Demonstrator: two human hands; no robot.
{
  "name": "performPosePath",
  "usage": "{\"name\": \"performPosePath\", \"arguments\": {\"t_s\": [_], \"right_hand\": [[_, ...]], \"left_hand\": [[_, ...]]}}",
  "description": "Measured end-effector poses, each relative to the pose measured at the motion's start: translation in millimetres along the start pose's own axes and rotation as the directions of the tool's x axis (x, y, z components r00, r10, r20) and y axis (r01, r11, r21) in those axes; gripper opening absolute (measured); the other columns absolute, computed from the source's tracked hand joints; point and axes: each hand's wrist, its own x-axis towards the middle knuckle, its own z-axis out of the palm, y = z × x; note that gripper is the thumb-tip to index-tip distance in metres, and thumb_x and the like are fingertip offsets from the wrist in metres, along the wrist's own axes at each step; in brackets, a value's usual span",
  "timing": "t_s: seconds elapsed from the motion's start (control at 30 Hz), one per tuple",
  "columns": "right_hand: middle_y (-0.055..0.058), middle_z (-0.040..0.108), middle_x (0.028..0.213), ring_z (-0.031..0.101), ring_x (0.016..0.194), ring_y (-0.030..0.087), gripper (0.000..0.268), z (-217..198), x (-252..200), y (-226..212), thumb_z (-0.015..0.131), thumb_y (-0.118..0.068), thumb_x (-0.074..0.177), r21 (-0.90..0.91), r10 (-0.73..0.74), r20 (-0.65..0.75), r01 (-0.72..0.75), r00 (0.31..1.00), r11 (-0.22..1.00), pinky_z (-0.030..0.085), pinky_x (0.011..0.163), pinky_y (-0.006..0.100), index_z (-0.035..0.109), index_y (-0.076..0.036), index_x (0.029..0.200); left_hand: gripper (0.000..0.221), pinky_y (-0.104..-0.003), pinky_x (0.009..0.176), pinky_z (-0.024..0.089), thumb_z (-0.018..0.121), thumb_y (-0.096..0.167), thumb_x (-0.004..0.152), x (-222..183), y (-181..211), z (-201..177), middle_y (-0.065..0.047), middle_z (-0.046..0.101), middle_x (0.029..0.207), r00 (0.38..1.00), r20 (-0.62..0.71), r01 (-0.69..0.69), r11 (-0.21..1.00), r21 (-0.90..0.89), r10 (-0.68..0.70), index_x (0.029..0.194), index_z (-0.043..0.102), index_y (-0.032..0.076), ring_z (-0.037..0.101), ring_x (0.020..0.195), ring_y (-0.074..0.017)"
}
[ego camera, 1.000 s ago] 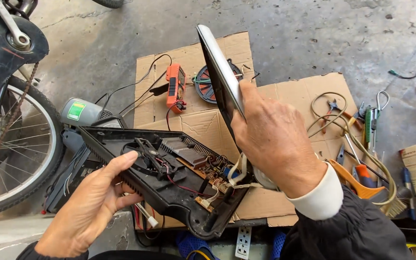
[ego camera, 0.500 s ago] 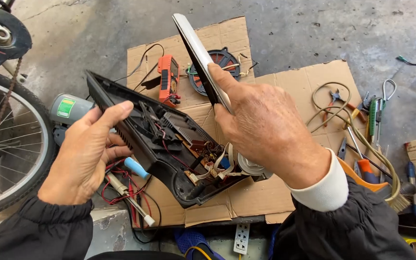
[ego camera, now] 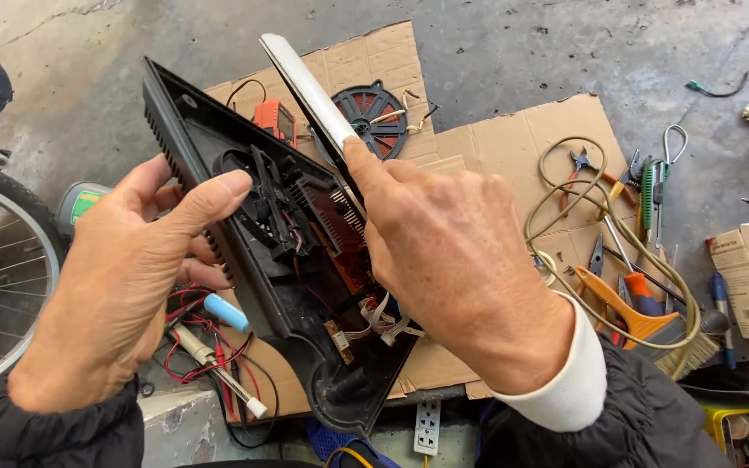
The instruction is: Disassembling an induction cooker and installing or adjusting the heating coil using a power drill.
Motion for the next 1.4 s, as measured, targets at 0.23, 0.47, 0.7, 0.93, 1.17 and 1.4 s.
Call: {"name": "performPosePath", "arguments": {"t_s": [0.23,0.47,0.7,0.93,1.17,1.4], "right_hand": [[0.001,0.075,0.075,0.063,0.045,0.025,0.054,-19.0,-11.8,0.5,0.067,-0.009,0.099,-0.032,0.023,-0.079,-0.025,0.997,0.999,0.044,0.035,0.045,0.07,-0.005,0.153],[-0.004,0.064,0.069,0.049,0.037,0.012,0.068,-5.9,-15.1,-3.7,0.07,-0.013,0.096,-0.095,0.038,-0.023,-0.04,0.999,0.995,0.038,0.03,0.033,0.06,-0.008,0.163],[0.0,0.069,0.072,0.067,0.052,0.03,0.071,-2.3,-12.0,-4.4,0.069,-0.011,0.089,-0.081,0.077,-0.058,-0.082,0.995,0.993,0.048,0.038,0.048,0.063,-0.011,0.159],[-0.003,0.064,0.069,0.061,0.038,0.024,0.056,-11.7,-18.2,-25.2,0.067,-0.015,0.101,-0.122,0.02,-0.041,-0.025,0.999,0.992,0.044,0.03,0.044,0.064,-0.01,0.156],[0.001,0.062,0.063,0.051,0.039,0.015,0.055,18.7,-5.9,-27.0,0.059,-0.003,0.105,-0.016,0.003,0.031,-0.003,1.0,1.0,0.04,0.03,0.035,0.058,-0.003,0.159],[0.0,0.058,0.058,0.047,0.04,0.014,0.046,-2.7,-9.7,-24.5,0.061,-0.001,0.104,0.045,0.005,-0.003,-0.005,1.0,0.999,0.035,0.033,0.035,0.061,-0.001,0.15]], "left_hand": [[0.034,-0.035,0.052,0.053,0.075,0.031,0.099,-2.6,4.3,-14.6,-0.005,0.073,0.099,0.997,-0.066,-0.025,0.997,0.078,0.03,0.127,0.071,0.012,0.061,0.064,-0.0191],[0.046,-0.028,0.047,0.044,0.075,0.039,0.096,11.2,-33.0,-9.1,-0.005,0.073,0.101,1.0,-0.025,-0.014,1.0,0.009,0.014,0.134,0.069,0.013,0.057,0.06,-0.0165],[0.037,-0.028,0.044,0.046,0.078,0.034,0.095,7.3,-34.2,-25.7,0.0,0.069,0.091,0.997,-0.072,-0.006,1.0,-0.012,0.005,0.123,0.073,0.011,0.051,0.054,-0.0102],[0.048,-0.03,0.046,0.049,0.077,0.036,0.094,-14.8,-25.9,-25.4,-0.001,0.07,0.101,0.991,-0.1,-0.078,0.995,0.069,0.085,0.136,0.074,0.012,0.065,0.063,-0.0178],[0.047,-0.031,0.056,0.05,0.082,0.045,0.092,23.6,-72.0,-29.3,0.002,0.045,0.088,0.987,-0.163,0.006,0.998,-0.063,-0.016,0.119,0.064,0.011,0.038,0.063,-0.008],[0.032,-0.027,0.044,0.041,0.084,0.035,0.092,-8.3,-60.2,-45.2,0.004,0.06,0.084,0.971,-0.235,-0.063,0.991,-0.121,0.033,0.11,0.07,0.013,0.046,0.057,-0.0071]]}}
